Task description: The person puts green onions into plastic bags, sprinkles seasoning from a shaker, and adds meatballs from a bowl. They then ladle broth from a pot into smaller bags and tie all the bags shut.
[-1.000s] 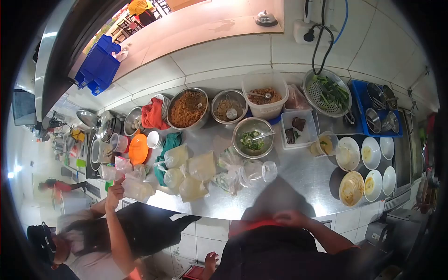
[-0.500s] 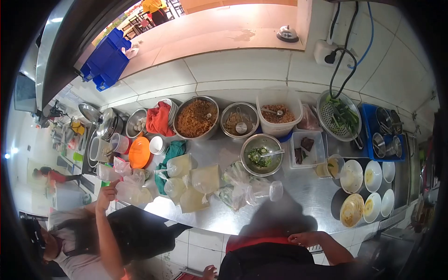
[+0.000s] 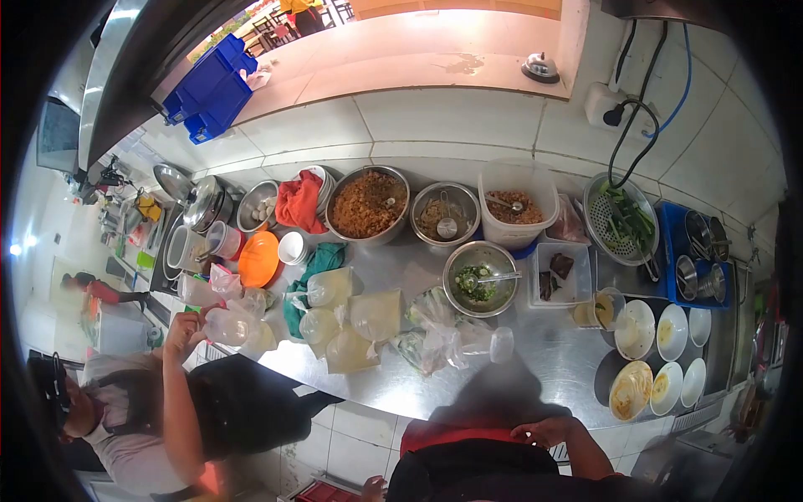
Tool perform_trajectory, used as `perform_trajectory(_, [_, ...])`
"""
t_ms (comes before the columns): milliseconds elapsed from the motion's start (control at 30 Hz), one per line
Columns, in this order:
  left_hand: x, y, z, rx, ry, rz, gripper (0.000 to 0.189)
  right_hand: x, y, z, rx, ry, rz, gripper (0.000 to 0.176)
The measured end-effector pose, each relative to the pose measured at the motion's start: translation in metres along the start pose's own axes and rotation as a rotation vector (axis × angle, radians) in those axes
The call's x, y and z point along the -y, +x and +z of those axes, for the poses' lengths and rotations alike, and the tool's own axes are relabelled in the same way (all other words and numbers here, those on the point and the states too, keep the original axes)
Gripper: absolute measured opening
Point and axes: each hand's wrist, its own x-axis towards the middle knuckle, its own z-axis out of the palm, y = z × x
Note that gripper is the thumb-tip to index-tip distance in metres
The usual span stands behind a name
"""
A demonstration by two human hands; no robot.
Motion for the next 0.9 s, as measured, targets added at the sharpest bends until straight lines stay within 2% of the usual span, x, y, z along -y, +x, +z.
perform_trajectory(67, [0.003,-0.004,0.002,0.009,-0.002,-0.007,0.041,-0.002,-0.002,0.002,0.026,-0.020,-0.037,0.068])
perform_trajectory(167, [0.007,-0.001,0.002,0.023,0.001,-0.010,0.042,0.012,-0.005,0.040,0.052,0.055,-0.053,0.069])
perform_trajectory(267, [0.011,0.003,-0.002,0.031,-0.010,-0.004,0.044,0.009,-0.005,0.034,0.086,0.070,-0.131,0.079])
perform_trajectory(367, [0.018,0.013,-0.007,0.040,-0.045,-0.002,0.046,0.015,-0.007,0.044,0.125,0.049,-0.154,0.079])
perform_trajectory(467, [0.035,0.026,-0.008,0.119,-0.152,-0.022,0.047,0.016,-0.008,0.061,-0.014,0.023,-0.207,0.076])
perform_trajectory(567, [0.097,0.071,0.008,0.649,-0.500,-0.073,0.049,0.020,-0.003,0.075,-0.262,-0.081,-0.160,0.077])
perform_trajectory(600, [0.098,0.063,0.016,0.644,-0.408,-0.054,0.050,0.018,-0.005,0.081,-0.332,-0.129,-0.147,0.076])
perform_trajectory(633, [0.070,0.034,0.025,0.640,-0.316,-0.036,0.052,0.022,-0.006,0.086,-0.361,-0.168,-0.137,0.075])
perform_trajectory(667, [0.057,0.029,0.032,0.809,-0.308,-0.094,0.061,0.023,-0.006,0.092,-0.372,-0.199,-0.139,0.075])
perform_trajectory(733, [-0.028,-0.036,0.021,0.771,-0.218,-0.092,0.074,0.025,-0.008,0.100,-0.362,-0.257,-0.168,0.073])
perform_trajectory(767, [0.029,0.023,0.034,0.616,-0.232,-0.160,0.080,0.026,-0.008,0.102,-0.336,-0.268,-0.191,0.072])
perform_trajectory(800, [0.026,0.018,0.035,0.525,-0.252,-0.157,0.088,0.026,-0.009,0.106,-0.308,-0.283,-0.224,0.072])
perform_trajectory(833, [0.031,0.012,0.026,0.542,-0.038,0.120,0.098,0.028,-0.009,0.110,-0.272,-0.298,-0.260,0.071])
perform_trajectory(867, [0.043,0.022,0.028,0.530,-0.002,0.189,0.093,0.032,-0.009,0.115,-0.229,-0.323,-0.311,0.070])
perform_trajectory(900, [0.052,0.036,0.028,0.512,-0.023,0.149,0.089,0.037,-0.011,0.119,-0.184,-0.354,-0.365,0.070])
